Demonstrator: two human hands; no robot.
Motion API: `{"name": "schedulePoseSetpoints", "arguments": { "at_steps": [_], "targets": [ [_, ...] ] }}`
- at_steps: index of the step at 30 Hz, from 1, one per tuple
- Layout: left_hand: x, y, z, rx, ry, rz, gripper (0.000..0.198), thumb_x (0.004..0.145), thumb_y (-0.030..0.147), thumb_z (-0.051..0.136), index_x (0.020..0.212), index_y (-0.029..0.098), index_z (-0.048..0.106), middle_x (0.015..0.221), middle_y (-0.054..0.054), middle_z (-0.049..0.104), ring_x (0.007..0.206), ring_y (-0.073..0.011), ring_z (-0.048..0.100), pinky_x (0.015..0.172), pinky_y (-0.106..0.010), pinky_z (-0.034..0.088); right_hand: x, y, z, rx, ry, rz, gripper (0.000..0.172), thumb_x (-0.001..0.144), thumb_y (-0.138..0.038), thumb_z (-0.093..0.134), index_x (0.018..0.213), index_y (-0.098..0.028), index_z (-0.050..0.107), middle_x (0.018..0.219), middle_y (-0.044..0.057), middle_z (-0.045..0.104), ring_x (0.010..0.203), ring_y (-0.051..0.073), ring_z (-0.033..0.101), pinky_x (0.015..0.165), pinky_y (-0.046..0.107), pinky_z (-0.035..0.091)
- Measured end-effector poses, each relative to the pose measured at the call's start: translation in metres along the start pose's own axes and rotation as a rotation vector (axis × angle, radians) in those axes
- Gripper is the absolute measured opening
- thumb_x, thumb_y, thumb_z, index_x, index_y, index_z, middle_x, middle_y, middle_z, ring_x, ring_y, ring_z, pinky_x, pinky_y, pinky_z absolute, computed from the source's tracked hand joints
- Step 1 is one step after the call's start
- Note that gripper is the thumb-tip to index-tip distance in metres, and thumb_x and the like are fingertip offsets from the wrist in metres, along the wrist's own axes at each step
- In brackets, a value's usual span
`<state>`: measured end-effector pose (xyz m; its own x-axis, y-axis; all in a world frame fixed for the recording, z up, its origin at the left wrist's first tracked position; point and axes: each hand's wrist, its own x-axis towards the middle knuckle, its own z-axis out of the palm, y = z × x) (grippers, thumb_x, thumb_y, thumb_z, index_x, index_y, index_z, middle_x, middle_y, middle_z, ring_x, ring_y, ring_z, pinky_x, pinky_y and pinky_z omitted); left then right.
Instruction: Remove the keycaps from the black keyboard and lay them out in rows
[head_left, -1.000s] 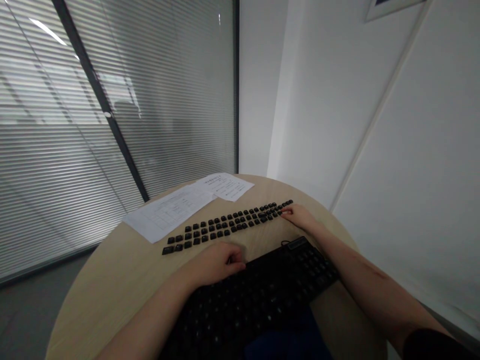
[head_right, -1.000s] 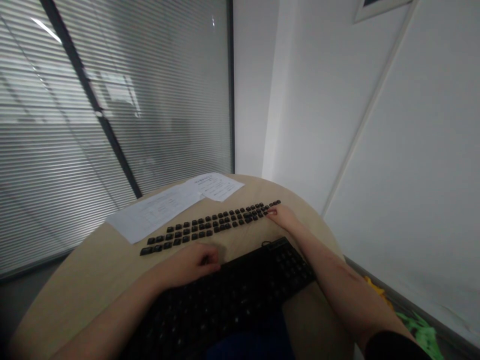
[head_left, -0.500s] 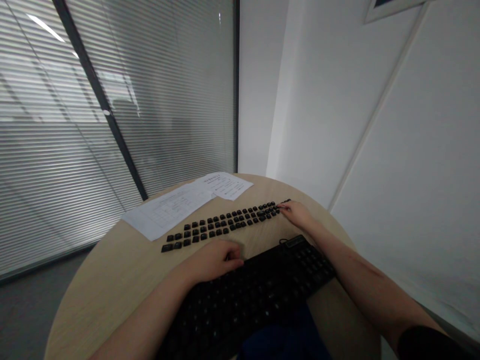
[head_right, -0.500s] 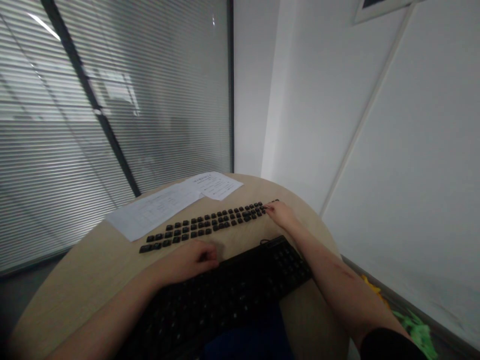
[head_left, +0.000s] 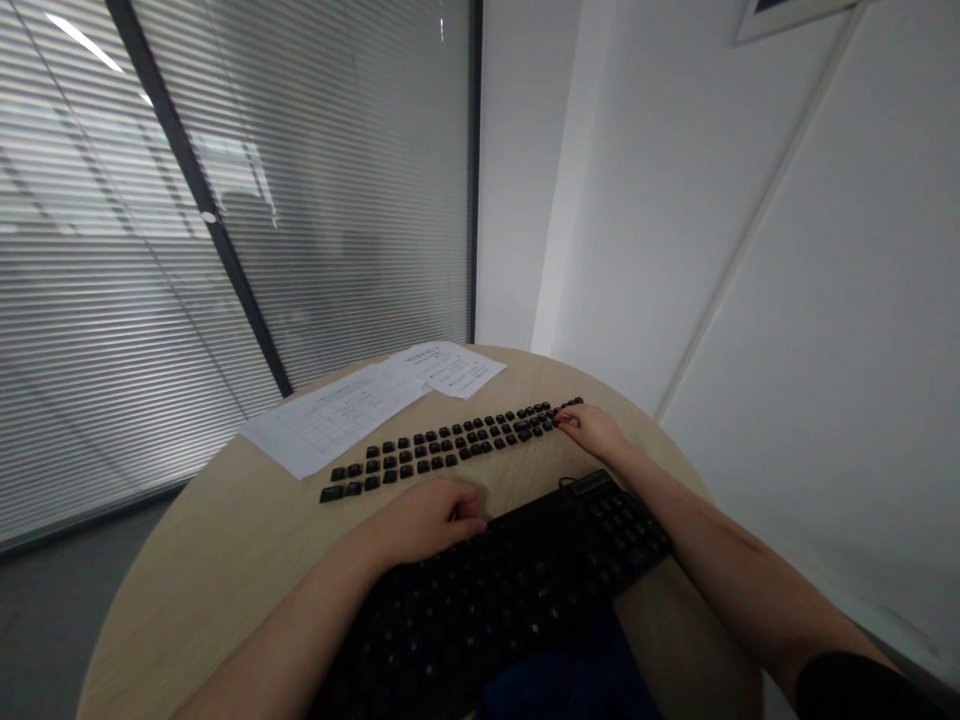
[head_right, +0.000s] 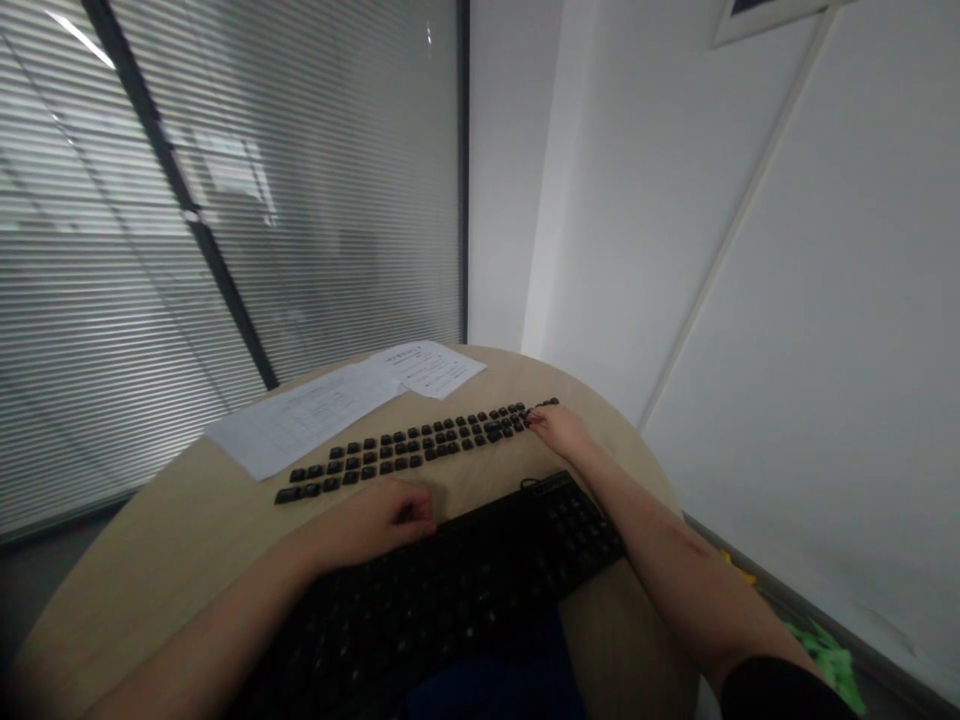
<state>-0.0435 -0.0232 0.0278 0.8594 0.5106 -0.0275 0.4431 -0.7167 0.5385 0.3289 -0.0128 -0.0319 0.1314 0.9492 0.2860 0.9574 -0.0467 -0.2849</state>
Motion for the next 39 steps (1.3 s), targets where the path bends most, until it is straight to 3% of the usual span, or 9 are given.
{"name": "schedulePoseSetpoints", "arguments": {
  "at_steps": [9, 12, 15, 18, 21, 24, 29, 35, 39],
  "targets": [
    [0.001, 0.000, 0.000, 0.012, -0.015, 0.014, 0.025, 0.087, 0.039, 0.062, 0.071, 0.020, 0.061, 0.068, 0.001, 0.060, 0.066, -0.0155, 0.053, 0.063, -0.029, 0.034, -0.005, -0.001, -0.014, 0.242, 0.161, 0.036, 0.019, 0.088, -0.027, 0.067, 0.100, -0.021, 0.081, 0.109, 0.010, 0.079, 0.105, 0.028, 0.069, 0.100, 0.040, 0.050],
    [0.002, 0.001, 0.000, 0.016, -0.025, 0.012, 0.027, 0.087, 0.040, 0.061, 0.069, 0.020, 0.059, 0.068, 0.001, 0.058, 0.066, -0.0159, 0.052, 0.063, -0.030, 0.033, -0.008, 0.000, -0.036, 0.393, 0.293, 0.096, 0.038, 0.098, -0.039, 0.050, 0.115, -0.017, 0.077, 0.120, 0.016, 0.074, 0.112, 0.030, 0.065, 0.103, 0.045, 0.050],
    [0.003, 0.000, -0.001, 0.021, -0.038, 0.006, 0.029, 0.087, 0.042, 0.061, 0.069, 0.020, 0.057, 0.068, 0.002, 0.057, 0.066, -0.0161, 0.051, 0.063, -0.030, 0.033, -0.018, -0.001, -0.063, 0.565, 0.344, 0.155, 0.065, 0.102, -0.057, 0.028, 0.126, -0.014, 0.070, 0.110, 0.017, 0.073, 0.096, 0.028, 0.069, 0.086, 0.044, 0.058],
    [0.004, -0.002, 0.000, 0.015, -0.062, -0.002, 0.028, 0.087, 0.042, 0.062, 0.070, 0.021, 0.057, 0.068, 0.001, 0.058, 0.067, -0.0168, 0.052, 0.063, -0.031, 0.033, -0.043, -0.009, -0.086, 0.750, 0.254, 0.163, 0.077, 0.097, -0.072, 0.025, 0.112, -0.014, 0.074, 0.078, 0.010, 0.068, 0.071, 0.023, 0.066, 0.069, 0.037, 0.059],
    [0.004, -0.004, 0.001, 0.006, -0.068, -0.010, 0.026, 0.086, 0.041, 0.064, 0.071, 0.021, 0.058, 0.069, 0.001, 0.060, 0.067, -0.0170, 0.052, 0.062, -0.031, 0.032, -0.082, -0.024, -0.095, 1.031, -0.022, 0.289, 0.071, 0.094, -0.077, 0.032, 0.094, -0.018, 0.073, 0.045, -0.005, 0.038, 0.043, 0.016, 0.042, 0.051, 0.033, 0.049],
    [0.005, -0.006, 0.002, 0.018, -0.068, -0.015, 0.026, 0.085, 0.042, 0.064, 0.071, 0.022, 0.056, 0.069, 0.001, 0.059, 0.067, -0.0170, 0.052, 0.061, -0.031, 0.032, -0.120, -0.041, -0.093, 1.143, -0.148, 0.343, 0.056, 0.089, -0.075, 0.053, 0.088, -0.021, 0.067, 0.042, -0.009, 0.034, 0.040, 0.013, 0.036, 0.047, 0.029, 0.043],
    [0.006, -0.009, 0.004, 0.034, -0.092, -0.002, 0.029, 0.087, 0.044, 0.061, 0.071, 0.021, 0.054, 0.070, 0.001, 0.058, 0.068, -0.0177, 0.054, 0.062, -0.031, 0.033, -0.148, -0.057, -0.083, 1.055, -0.184, 0.295, 0.055, 0.078, -0.063, 0.078, 0.106, -0.018, 0.066, 0.070, 0.000, 0.067, 0.060, 0.015, 0.061, 0.061, 0.029, 0.050],
    [0.006, -0.008, 0.004, 0.032, -0.101, -0.004, 0.030, 0.088, 0.044, 0.059, 0.070, 0.021, 0.054, 0.068, 0.001, 0.057, 0.066, -0.0165, 0.052, 0.062, -0.031, 0.032, -0.148, -0.056, -0.062, 1.004, -0.034, 0.292, 0.045, 0.091, -0.069, 0.055, 0.089, -0.024, 0.057, 0.050, -0.010, 0.037, 0.043, 0.012, 0.039, 0.046, 0.026, 0.037],
    [0.005, -0.004, 0.002, 0.042, -0.116, -0.024, 0.029, 0.087, 0.044, 0.059, 0.071, 0.021, 0.055, 0.067, 0.002, 0.056, 0.066, -0.0163, 0.052, 0.061, -0.030, 0.032, -0.147, -0.053, -0.045, 0.805, 0.107, 0.307, 0.041, 0.094, -0.065, 0.048, 0.084, -0.025, 0.054, 0.052, -0.007, 0.041, 0.042, 0.014, 0.040, 0.041, 0.026, 0.030]
  ]
}}
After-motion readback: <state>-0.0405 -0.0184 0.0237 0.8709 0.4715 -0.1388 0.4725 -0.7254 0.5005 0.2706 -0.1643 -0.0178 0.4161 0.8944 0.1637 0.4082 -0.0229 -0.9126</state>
